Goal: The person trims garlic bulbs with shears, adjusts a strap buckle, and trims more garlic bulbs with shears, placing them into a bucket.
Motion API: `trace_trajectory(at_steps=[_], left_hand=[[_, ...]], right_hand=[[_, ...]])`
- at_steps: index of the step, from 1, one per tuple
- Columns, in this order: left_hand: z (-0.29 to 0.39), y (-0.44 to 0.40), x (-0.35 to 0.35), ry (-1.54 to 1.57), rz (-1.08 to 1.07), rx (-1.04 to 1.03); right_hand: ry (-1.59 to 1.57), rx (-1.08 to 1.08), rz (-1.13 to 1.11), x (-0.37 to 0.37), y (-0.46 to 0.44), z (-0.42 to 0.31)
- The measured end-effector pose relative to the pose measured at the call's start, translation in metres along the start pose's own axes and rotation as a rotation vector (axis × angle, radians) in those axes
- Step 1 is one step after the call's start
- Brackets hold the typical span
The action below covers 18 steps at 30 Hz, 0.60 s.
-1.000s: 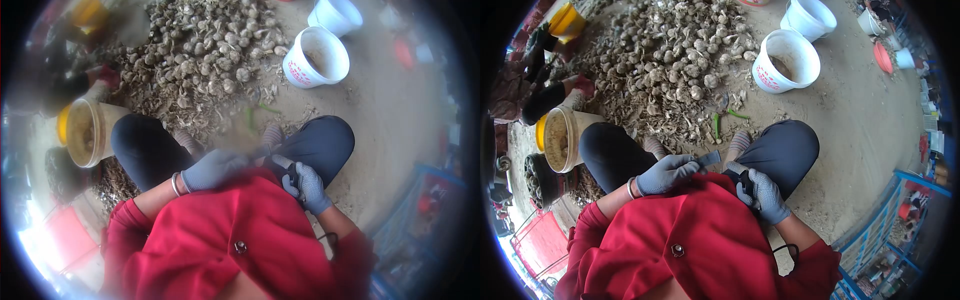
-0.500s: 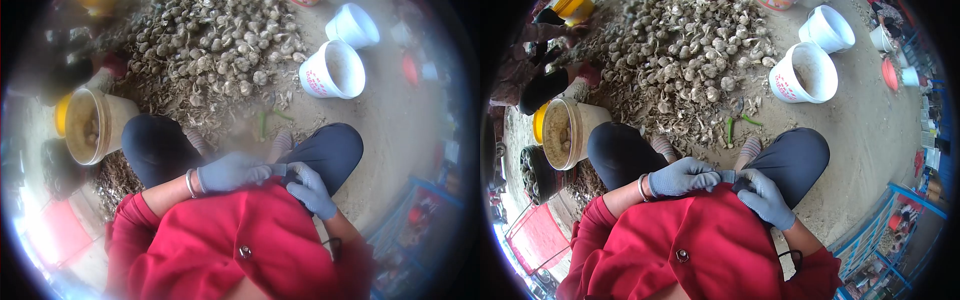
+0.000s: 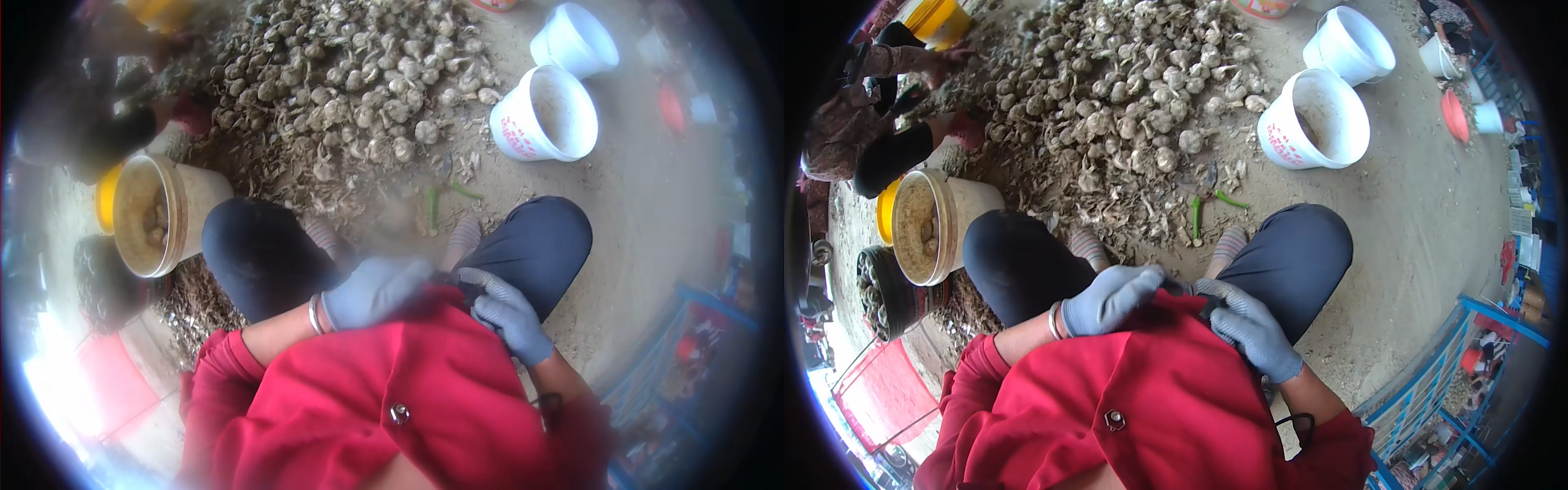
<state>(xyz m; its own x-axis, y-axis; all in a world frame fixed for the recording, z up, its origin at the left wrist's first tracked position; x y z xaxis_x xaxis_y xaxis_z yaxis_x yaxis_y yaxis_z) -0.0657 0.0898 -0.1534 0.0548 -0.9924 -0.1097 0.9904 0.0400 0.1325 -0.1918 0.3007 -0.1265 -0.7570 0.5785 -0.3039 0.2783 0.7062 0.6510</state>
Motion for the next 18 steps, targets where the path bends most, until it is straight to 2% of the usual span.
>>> trace_trajectory(at_steps=[1, 2, 3, 5, 6, 7, 10, 12, 16, 17, 18], left_hand=[[0.000, 0.004, 0.002, 0.075, -0.011, 0.088], [-0.009, 0.002, 0.005, 0.101, -0.050, 0.004], [-0.015, 0.000, 0.003, 0.206, -0.006, 0.019], [-0.011, 0.008, 0.018, 0.296, 0.131, 0.176], [0.010, 0.013, 0.035, 0.292, 0.226, 0.319], [0.020, 0.019, 0.050, 0.429, 0.344, 0.418], [0.030, 0.056, 0.097, 0.437, 0.540, 0.117], [0.038, 0.082, 0.116, 0.443, 0.579, 0.014], [0.052, 0.120, 0.127, 0.473, 0.904, 0.018], [0.052, 0.126, 0.128, 0.509, 0.985, 0.021], [0.055, 0.139, 0.130, 0.370, 1.032, 0.062]], right_hand=[[-0.109, -0.084, -0.013, 0.002, 0.003, 0.002], [-0.092, -0.055, 0.036, 0.004, 0.002, 0.006], [-0.139, -0.088, 0.044, 0.008, 0.002, 0.008], [-0.171, -0.095, 0.063, 0.014, 0.003, 0.013], [-0.156, -0.069, 0.075, 0.016, 0.004, 0.016], [-0.122, -0.045, 0.066, 0.023, 0.006, 0.019], [0.036, 0.025, 0.150, 0.029, 0.013, 0.022], [0.087, 0.048, 0.186, 0.021, 0.017, 0.013], [0.548, 0.188, 0.105, 0.070, 0.032, 0.033], [0.470, 0.108, 0.122, 0.067, 0.035, 0.032], [0.392, 0.032, 0.153, 0.062, 0.044, 0.028]])
Point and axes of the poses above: each hand's wrist, its own y-axis away from the middle knuckle, its own x-axis out of the back of the hand, z = x × y, the point moved 1 cm from there along -y, towards the middle knuckle, and after that the axes turned 2 degrees about z, right-handed, at the moved point
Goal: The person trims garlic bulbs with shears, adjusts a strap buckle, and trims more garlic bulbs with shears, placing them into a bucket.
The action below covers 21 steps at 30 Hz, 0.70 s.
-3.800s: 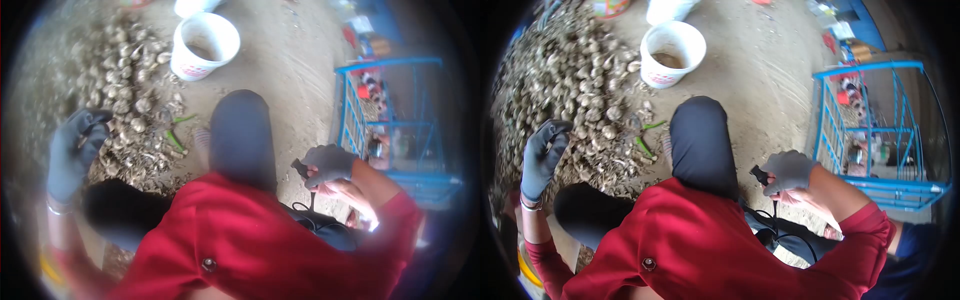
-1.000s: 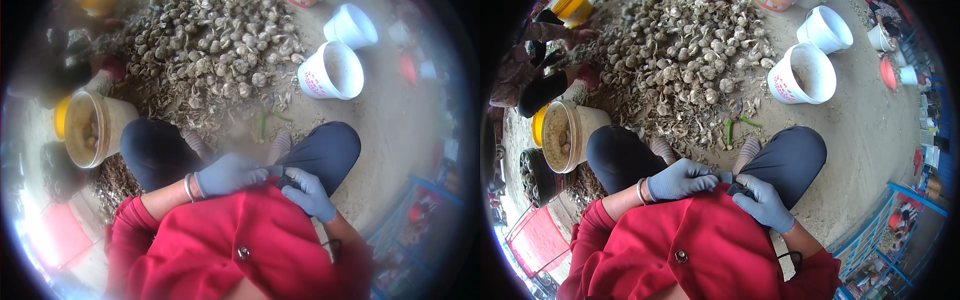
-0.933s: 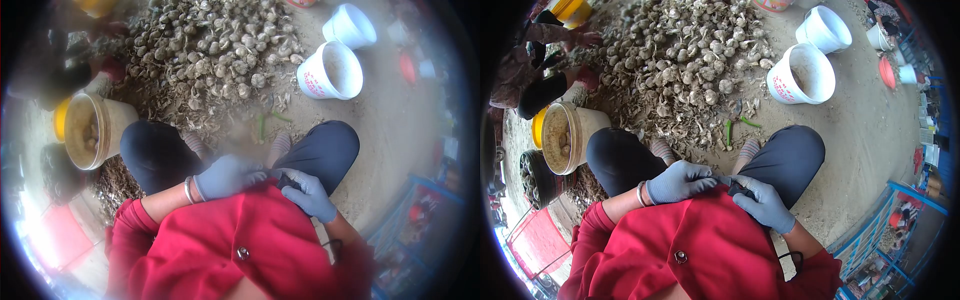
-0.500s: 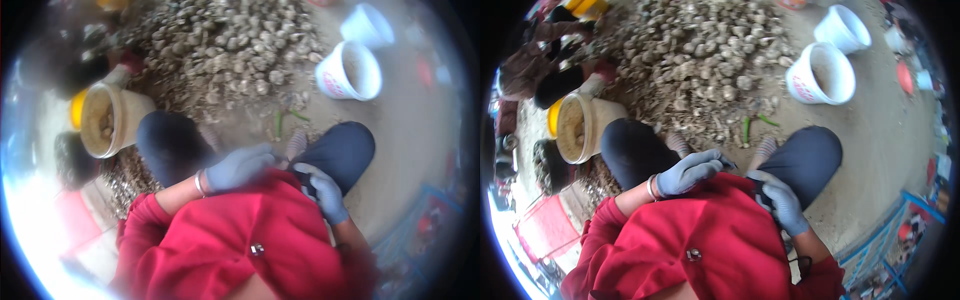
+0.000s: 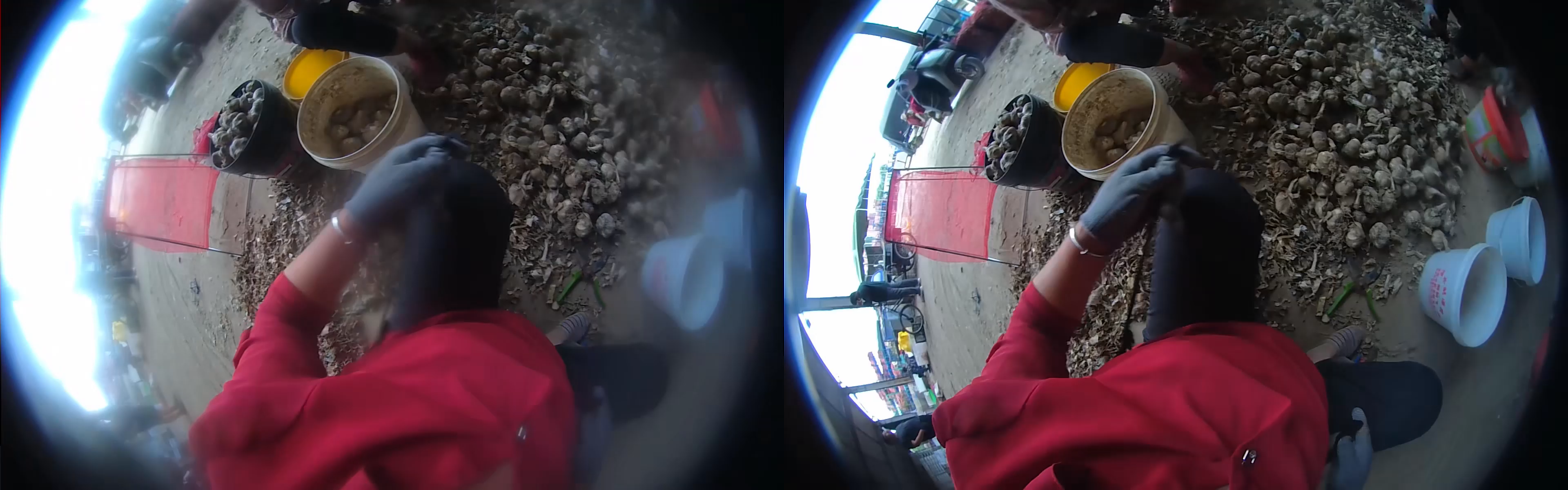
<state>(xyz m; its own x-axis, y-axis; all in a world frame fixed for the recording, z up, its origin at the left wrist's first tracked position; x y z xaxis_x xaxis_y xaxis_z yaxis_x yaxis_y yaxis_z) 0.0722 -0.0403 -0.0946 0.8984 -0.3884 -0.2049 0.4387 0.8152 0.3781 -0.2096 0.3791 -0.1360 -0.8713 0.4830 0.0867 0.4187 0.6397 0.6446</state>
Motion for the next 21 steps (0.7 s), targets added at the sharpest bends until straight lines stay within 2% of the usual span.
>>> trace_trajectory(at_steps=[2, 6, 8, 11, 14, 15, 16, 17, 18, 20, 21], left_hand=[[0.011, 0.008, 0.036, -0.136, 0.175, -0.049], [-0.048, -0.002, 0.217, -0.191, 0.631, -0.331], [-0.047, 0.013, 0.239, -0.263, 0.844, -0.558], [-0.070, 0.022, 0.304, -0.518, 1.097, -0.719], [-0.027, 0.020, 0.245, -0.318, 1.018, -0.761], [-0.016, 0.016, 0.216, -0.284, 0.918, -0.759], [-0.002, 0.008, 0.181, -0.250, 0.814, -0.761], [0.026, 0.022, 0.118, -0.330, 0.734, -0.702], [0.037, 0.019, 0.076, -0.353, 0.615, -0.761], [0.035, 0.018, 0.002, -0.275, 0.137, -0.691], [0.004, -0.004, -0.031, -0.567, 0.061, -0.884]], right_hand=[[-0.152, -0.111, 0.072, -0.004, 0.017, -0.022], [-0.159, -0.212, 0.203, -0.016, 0.039, -0.047], [-0.181, -0.218, 0.197, -0.019, 0.034, -0.042], [-0.229, -0.233, 0.185, -0.023, 0.029, -0.034], [-0.278, -0.251, 0.186, -0.020, 0.027, -0.028], [-0.299, -0.251, 0.189, -0.018, 0.026, -0.027], [-0.332, -0.240, 0.195, -0.013, 0.024, -0.026], [-0.366, -0.221, 0.205, -0.005, 0.023, -0.026], [-0.393, -0.188, 0.212, 0.003, 0.018, -0.028], [-0.413, -0.060, 0.241, 0.008, 0.004, -0.027], [-0.402, 0.023, 0.260, 0.005, -0.004, -0.029]])
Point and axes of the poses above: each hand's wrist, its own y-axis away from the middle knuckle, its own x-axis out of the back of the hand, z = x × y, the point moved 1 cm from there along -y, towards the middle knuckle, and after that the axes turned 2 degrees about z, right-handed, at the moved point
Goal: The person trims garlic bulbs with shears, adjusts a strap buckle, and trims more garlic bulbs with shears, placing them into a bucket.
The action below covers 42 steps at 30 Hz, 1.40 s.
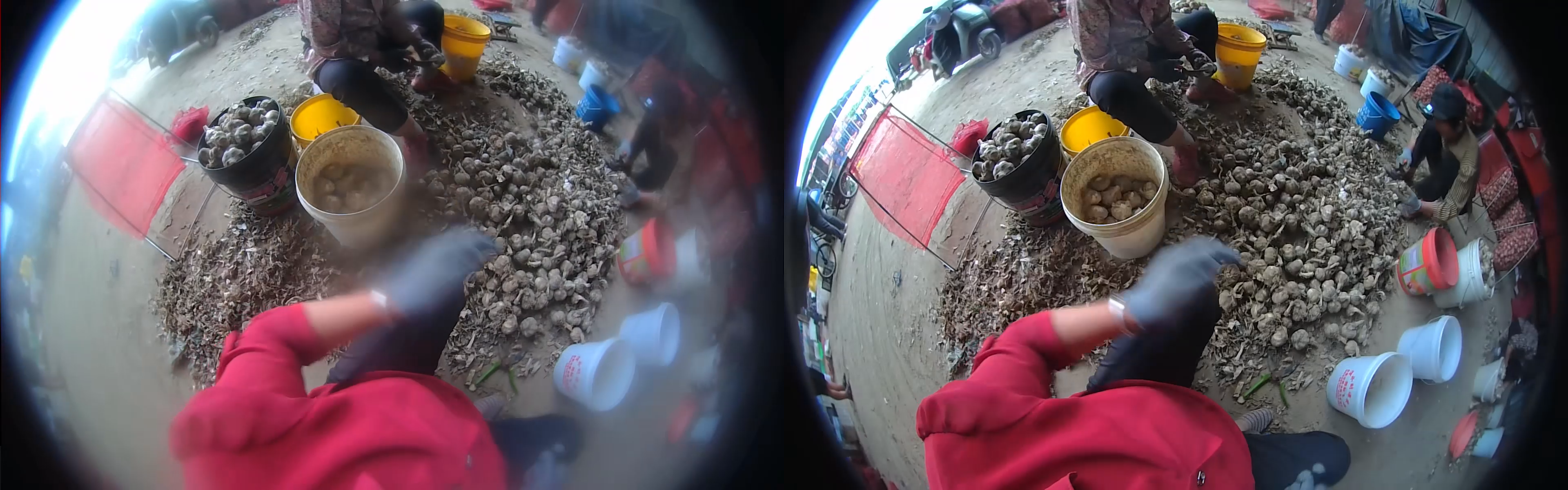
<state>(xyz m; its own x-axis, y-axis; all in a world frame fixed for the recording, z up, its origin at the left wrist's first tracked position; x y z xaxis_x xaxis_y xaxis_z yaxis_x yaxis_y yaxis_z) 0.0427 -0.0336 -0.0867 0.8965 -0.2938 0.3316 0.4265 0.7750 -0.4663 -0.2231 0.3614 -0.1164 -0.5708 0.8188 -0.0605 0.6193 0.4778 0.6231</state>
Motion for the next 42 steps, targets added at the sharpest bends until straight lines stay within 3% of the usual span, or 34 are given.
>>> trace_trajectory(at_steps=[1, 2, 3, 4, 5, 6, 7, 9, 10, 12, 15, 16, 19, 22, 25, 31, 34, 36, 37, 38, 39, 41, 42], left_hand=[[-0.010, 0.014, -0.051, 0.209, -0.175, -0.076], [0.006, 0.030, -0.086, 0.241, -0.418, 0.185], [-0.001, 0.050, -0.127, 0.222, -0.537, 0.150], [-0.009, 0.074, -0.160, 0.195, -0.725, 0.318], [-0.011, 0.096, -0.181, 0.175, -0.801, 0.243], [-0.003, 0.114, -0.190, 0.236, -0.863, 0.184], [0.011, 0.119, -0.187, 0.264, -0.975, 0.189], [0.024, 0.129, -0.185, 0.389, -0.975, 0.424], [0.015, 0.135, -0.192, 0.470, -0.982, 0.539], [-0.002, 0.146, -0.214, 0.643, -0.981, 0.772], [-0.011, 0.151, -0.214, 0.720, -1.020, 0.916], [-0.016, 0.155, -0.218, 0.607, -1.053, 0.915], [-0.008, 0.149, -0.204, 0.566, -1.038, 0.704], [-0.016, 0.165, -0.223, 0.558, -1.028, 0.578], [0.003, 0.149, -0.214, 0.664, -1.037, 0.652], [0.012, 0.144, -0.222, 0.690, -0.915, 0.559], [-0.001, 0.145, -0.228, 0.805, -0.924, 0.785], [0.003, 0.142, -0.221, 0.676, -1.015, 0.695], [0.004, 0.141, -0.218, 0.608, -1.065, 0.647], [-0.001, 0.156, -0.228, 0.414, -0.975, 0.441], [-0.003, 0.161, -0.232, 0.434, -1.024, 0.372], [-0.005, 0.165, -0.235, 0.473, -1.112, 0.237], [0.017, 0.147, -0.212, 0.538, -1.164, 0.277]], right_hand=[[-0.001, 0.088, 0.006, -0.007, -0.004, -0.005], [0.053, 0.046, -0.038, -0.048, 0.008, -0.011], [0.192, -0.043, -0.044, -0.056, 0.000, 0.002], [0.336, -0.002, -0.134, -0.046, -0.023, 0.017], [0.628, 0.179, -0.302, -0.027, -0.047, 0.033], [1.170, 0.667, -0.479, 0.003, -0.085, 0.052], [1.455, 1.078, -0.571, 0.024, -0.120, 0.070], [1.152, 0.673, -0.534, 0.008, -0.101, 0.065], [0.847, 0.284, -0.434, -0.042, -0.069, 0.041], [0.396, -0.157, -0.424, -0.059, -0.069, 0.042], [0.983, 0.346, -0.471, -0.082, -0.068, 0.052], [0.990, 0.217, -0.512, -0.084, -0.072, 0.052], [1.093, 0.103, -0.506, -0.107, -0.054, 0.027], [0.859, 0.189, -0.476, -0.088, -0.062, 0.046], [0.799, 0.158, -0.497, -0.090, -0.045, 0.016], [0.800, 0.094, -0.595, -0.065, -0.036, 0.013], [0.892, 0.028, -0.343, -0.036, -0.058, 0.037], [0.736, -0.107, -0.185, -0.036, -0.063, 0.041], [0.716, -0.011, -0.182, -0.039, -0.061, 0.047], [0.699, 0.087, -0.178, -0.043, -0.060, 0.053], [0.684, 0.184, -0.175, -0.049, -0.056, 0.057], [0.509, 0.162, -0.181, -0.085, -0.034, 0.030], [0.484, 0.122, -0.095, -0.092, -0.031, 0.031]])
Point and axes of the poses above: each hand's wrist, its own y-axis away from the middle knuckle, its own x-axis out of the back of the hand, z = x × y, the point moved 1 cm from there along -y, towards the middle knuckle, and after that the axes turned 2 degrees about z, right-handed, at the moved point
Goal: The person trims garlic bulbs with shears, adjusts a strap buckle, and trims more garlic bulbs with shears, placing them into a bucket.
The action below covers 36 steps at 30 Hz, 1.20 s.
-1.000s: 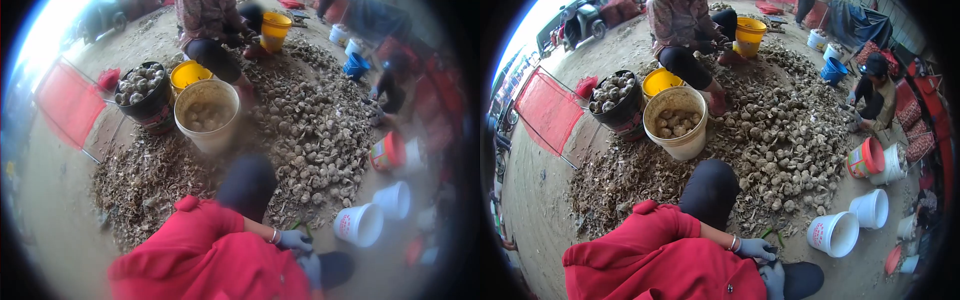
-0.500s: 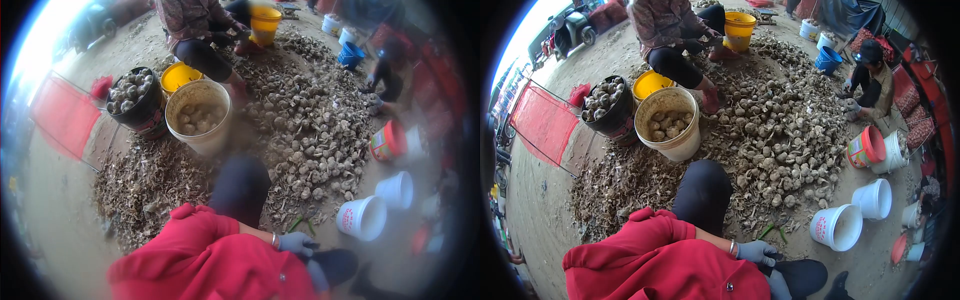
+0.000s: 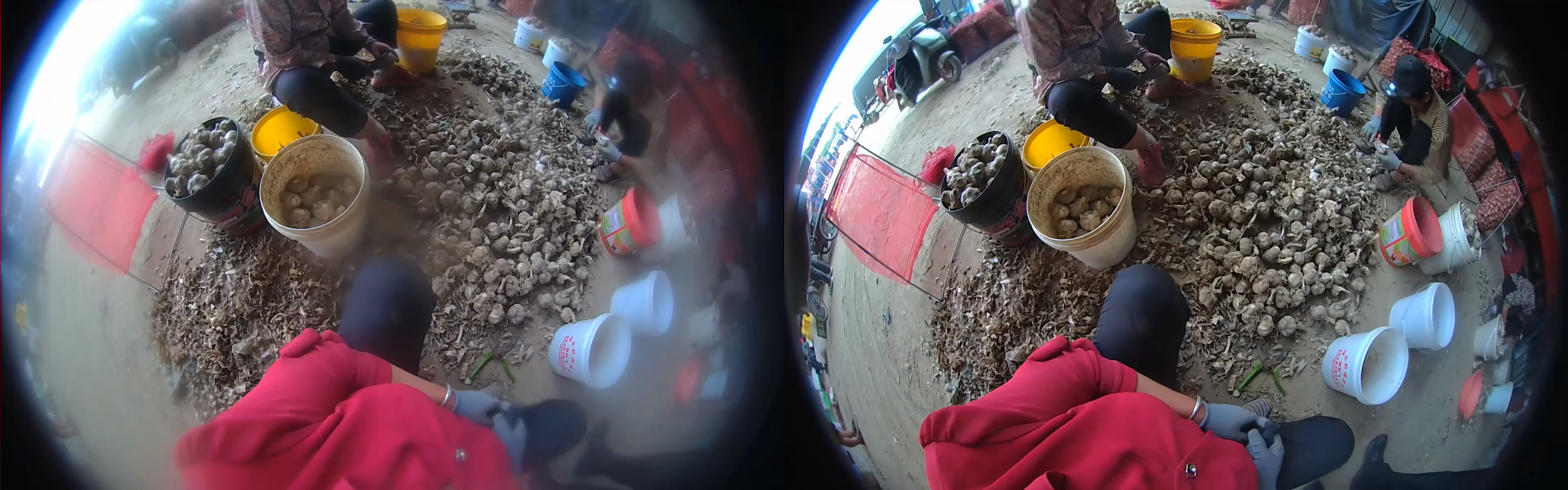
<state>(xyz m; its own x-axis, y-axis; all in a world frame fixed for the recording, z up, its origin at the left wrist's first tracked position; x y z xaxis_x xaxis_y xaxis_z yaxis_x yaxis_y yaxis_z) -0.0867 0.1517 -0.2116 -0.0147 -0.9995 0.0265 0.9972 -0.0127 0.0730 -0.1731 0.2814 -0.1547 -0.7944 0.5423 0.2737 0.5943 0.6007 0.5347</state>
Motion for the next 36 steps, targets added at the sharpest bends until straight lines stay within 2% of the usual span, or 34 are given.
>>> trace_trajectory(at_steps=[3, 6, 8, 9, 10, 11, 13, 17, 20, 24, 26, 27, 28, 30, 31, 33, 36], left_hand=[[0.006, 0.003, 0.004, -0.034, -0.023, 0.013], [0.011, 0.014, 0.013, 0.175, 0.006, 0.055], [0.040, 0.034, 0.032, 0.380, -0.064, 0.155], [0.052, 0.041, 0.039, 0.480, -0.096, 0.206], [0.035, 0.040, 0.038, 0.525, -0.113, 0.349], [0.038, 0.048, 0.045, 0.578, -0.092, 0.410], [0.046, 0.074, 0.064, 0.685, -0.049, 0.532], [0.022, 0.082, 0.061, 0.437, 0.178, 0.472], [0.024, 0.081, 0.064, 0.318, 0.339, 0.401], [0.014, 0.080, 0.069, 0.536, 0.472, 0.385], [0.016, 0.083, 0.074, 0.468, 0.521, 0.304], [0.017, 0.083, 0.074, 0.450, 0.509, 0.278], [0.002, 0.078, 0.076, -0.063, 0.626, -0.089], [0.015, 0.078, 0.068, -0.002, 0.600, -0.052], [0.047, 0.084, 0.072, 0.472, 0.463, 0.406], [0.037, 0.083, 0.070, 0.471, 0.407, 0.318], [0.038, 0.077, 0.067, 0.518, 0.370, 0.359]], right_hand=[[-0.038, -0.085, 0.128, -0.007, 0.002, -0.001], [-0.061, -0.030, 0.075, -0.009, -0.001, -0.002], [-0.153, -0.022, 0.075, -0.018, -0.005, -0.005], [-0.153, 0.021, 0.007, -0.020, -0.010, -0.005], [-0.154, 0.065, -0.057, -0.018, -0.016, -0.005], [-0.156, 0.109, -0.117, -0.017, -0.019, -0.006], [-0.188, 0.047, -0.150, -0.023, -0.016, -0.020], [-0.269, -0.046, -0.236, -0.035, -0.020, -0.027], [-0.293, -0.025, -0.275, -0.037, -0.021, -0.026], [-0.498, -0.079, -0.325, -0.028, -0.029, -0.007], [-0.549, -0.152, -0.341, -0.025, -0.032, 0.002], [-0.621, -0.077, -0.460, -0.029, -0.037, 0.007], [-0.562, -0.004, -0.458, -0.028, -0.041, 0.017], [-0.507, -0.108, -0.489, -0.023, -0.020, -0.022], [-0.455, -0.107, -0.507, -0.022, -0.015, -0.031], [-0.411, 0.005, -0.486, -0.024, -0.016, -0.022], [-0.336, 0.048, -0.441, -0.020, -0.017, -0.016]])
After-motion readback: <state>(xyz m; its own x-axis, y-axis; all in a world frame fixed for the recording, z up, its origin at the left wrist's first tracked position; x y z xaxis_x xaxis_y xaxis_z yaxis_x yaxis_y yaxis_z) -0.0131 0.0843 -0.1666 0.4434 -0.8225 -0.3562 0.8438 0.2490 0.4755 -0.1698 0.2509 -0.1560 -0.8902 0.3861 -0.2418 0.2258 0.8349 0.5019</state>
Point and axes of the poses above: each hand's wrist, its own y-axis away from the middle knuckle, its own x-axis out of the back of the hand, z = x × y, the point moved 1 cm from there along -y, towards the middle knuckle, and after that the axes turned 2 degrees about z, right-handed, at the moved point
